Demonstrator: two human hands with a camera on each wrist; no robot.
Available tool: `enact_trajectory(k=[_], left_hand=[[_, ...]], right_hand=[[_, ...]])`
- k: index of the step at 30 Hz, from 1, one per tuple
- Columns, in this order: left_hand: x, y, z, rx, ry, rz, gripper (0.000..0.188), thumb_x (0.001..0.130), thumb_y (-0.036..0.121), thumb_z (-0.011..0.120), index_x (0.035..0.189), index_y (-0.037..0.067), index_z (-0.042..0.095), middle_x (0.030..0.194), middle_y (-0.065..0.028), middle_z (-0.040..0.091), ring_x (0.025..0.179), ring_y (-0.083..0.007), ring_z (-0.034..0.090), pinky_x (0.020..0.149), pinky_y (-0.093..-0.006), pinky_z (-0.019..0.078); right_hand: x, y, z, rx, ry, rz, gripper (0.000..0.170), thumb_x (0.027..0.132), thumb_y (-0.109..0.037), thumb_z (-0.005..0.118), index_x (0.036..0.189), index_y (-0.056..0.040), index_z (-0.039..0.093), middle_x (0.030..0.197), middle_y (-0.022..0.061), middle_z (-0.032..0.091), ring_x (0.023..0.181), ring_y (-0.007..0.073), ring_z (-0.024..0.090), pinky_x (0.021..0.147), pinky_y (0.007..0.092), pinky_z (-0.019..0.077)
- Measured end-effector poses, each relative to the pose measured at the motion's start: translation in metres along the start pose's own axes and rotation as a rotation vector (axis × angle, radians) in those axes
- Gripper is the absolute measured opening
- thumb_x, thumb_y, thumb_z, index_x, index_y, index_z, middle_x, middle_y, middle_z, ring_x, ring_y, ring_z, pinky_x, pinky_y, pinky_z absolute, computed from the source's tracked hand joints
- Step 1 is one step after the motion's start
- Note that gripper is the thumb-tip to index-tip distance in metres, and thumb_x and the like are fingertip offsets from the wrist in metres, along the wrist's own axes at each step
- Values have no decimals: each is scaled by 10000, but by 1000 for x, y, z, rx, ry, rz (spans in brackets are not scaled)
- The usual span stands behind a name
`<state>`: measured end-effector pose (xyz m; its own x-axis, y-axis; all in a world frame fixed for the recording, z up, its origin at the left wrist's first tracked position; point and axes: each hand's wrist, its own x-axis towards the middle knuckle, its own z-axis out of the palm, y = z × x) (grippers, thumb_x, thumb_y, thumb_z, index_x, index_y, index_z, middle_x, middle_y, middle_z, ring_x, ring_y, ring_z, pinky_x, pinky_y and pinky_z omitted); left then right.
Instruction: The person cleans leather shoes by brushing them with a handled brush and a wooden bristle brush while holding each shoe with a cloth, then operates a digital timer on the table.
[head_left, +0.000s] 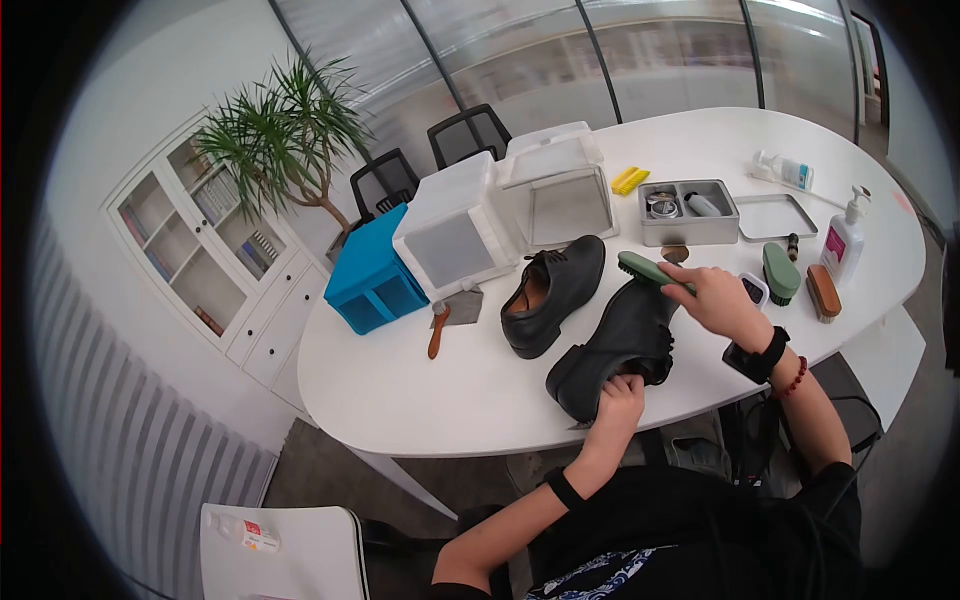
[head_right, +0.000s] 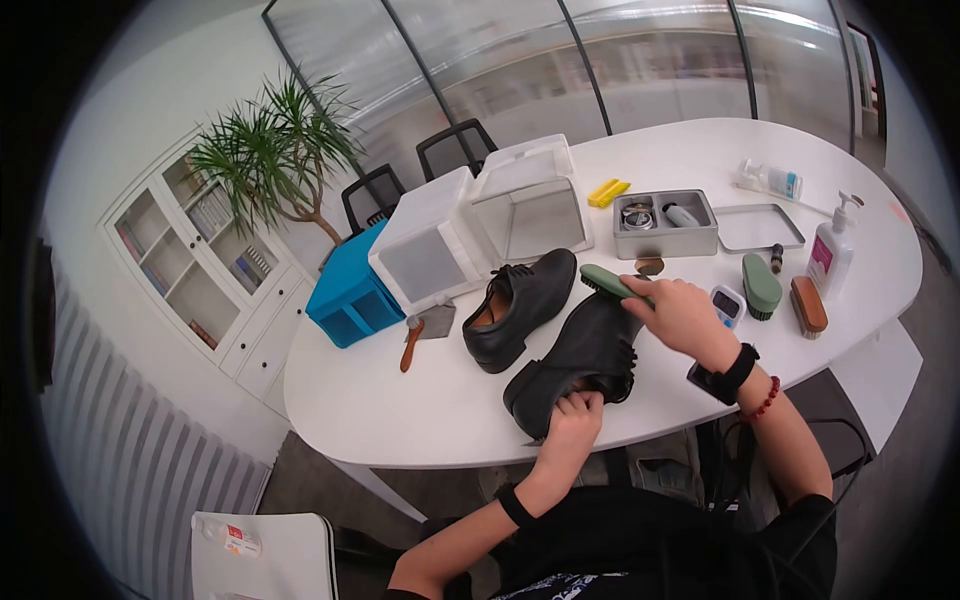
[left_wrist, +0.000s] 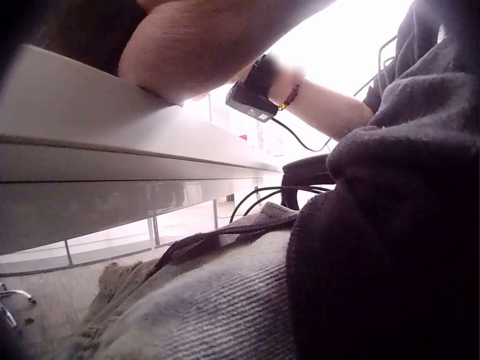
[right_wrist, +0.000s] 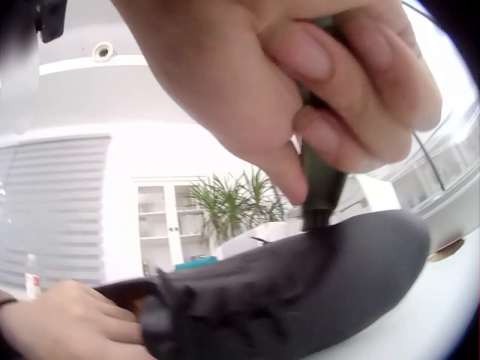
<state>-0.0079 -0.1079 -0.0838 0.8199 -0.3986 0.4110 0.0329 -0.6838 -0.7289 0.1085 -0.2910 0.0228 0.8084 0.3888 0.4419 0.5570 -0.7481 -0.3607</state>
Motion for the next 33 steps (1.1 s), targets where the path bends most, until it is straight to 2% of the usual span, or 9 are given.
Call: enact_trajectory(k=[5,8,10,17,21,23,26,28,33], left_hand=[[-2,0,-1,-17,13,5,134,876,171,590,985,94,587,770,8,557,688,-114,571,635,-259,422],[-2,1,-1,46,17,19,106,899,168,570,986,112,589,786,19,561,695,-103,569,638,-253,425],[-2,2,2,-12,18,-14,220,847,161,610,1040,55,601,785,-10,554,678,-129,570,626,-256,433],[1,-3,-5,-28,-16,13,109,868,145,593,963,96,576,749,-2,553,692,-127,582,633,-265,432],[0,-1,-4,-28,-3,2,108,864,147,596,955,90,582,748,-3,554,687,-126,581,637,-267,432],[-1,-1,-3,-27,-1,15,111,862,146,598,956,88,585,750,-4,555,685,-126,581,637,-267,432],[-2,2,-2,-53,4,5,129,856,145,599,969,83,593,752,-5,556,692,-129,583,635,-262,433],[-2,0,-4,66,14,33,151,851,150,600,984,78,597,761,-10,559,704,-133,584,637,-253,437],[-2,0,-4,-48,1,-3,160,842,156,617,978,78,587,763,-14,553,709,-131,579,643,-253,440]], right_hand=[[-28,-55,-5,183,-151,-255,389,919,-305,676,1288,-181,674,741,187,679,705,404,670,650,484,536],[-41,-83,1,115,-211,-187,399,924,-341,672,1308,-230,676,739,186,686,673,398,667,632,478,536],[-37,-71,3,101,-182,-195,393,930,-360,666,1303,-239,680,737,181,686,675,394,670,627,478,537],[0,1,-6,-1,-38,-36,396,951,-387,651,1309,-220,685,733,179,675,695,394,659,663,473,522],[0,0,0,-26,82,2,383,945,-325,663,1302,-187,684,738,187,673,694,404,654,663,482,518],[-10,-28,-1,-41,5,-9,386,939,-273,661,1305,-150,663,725,208,663,687,399,660,654,484,526],[-34,-64,5,103,-78,-255,353,915,-251,656,1258,-171,639,664,155,659,643,393,668,593,491,530],[-42,-79,1,93,-144,-235,382,912,-295,670,1283,-204,675,683,166,667,644,390,669,595,482,534],[-21,-41,-6,87,-138,-196,385,935,-400,665,1280,-235,706,708,174,671,655,387,651,617,453,520]])
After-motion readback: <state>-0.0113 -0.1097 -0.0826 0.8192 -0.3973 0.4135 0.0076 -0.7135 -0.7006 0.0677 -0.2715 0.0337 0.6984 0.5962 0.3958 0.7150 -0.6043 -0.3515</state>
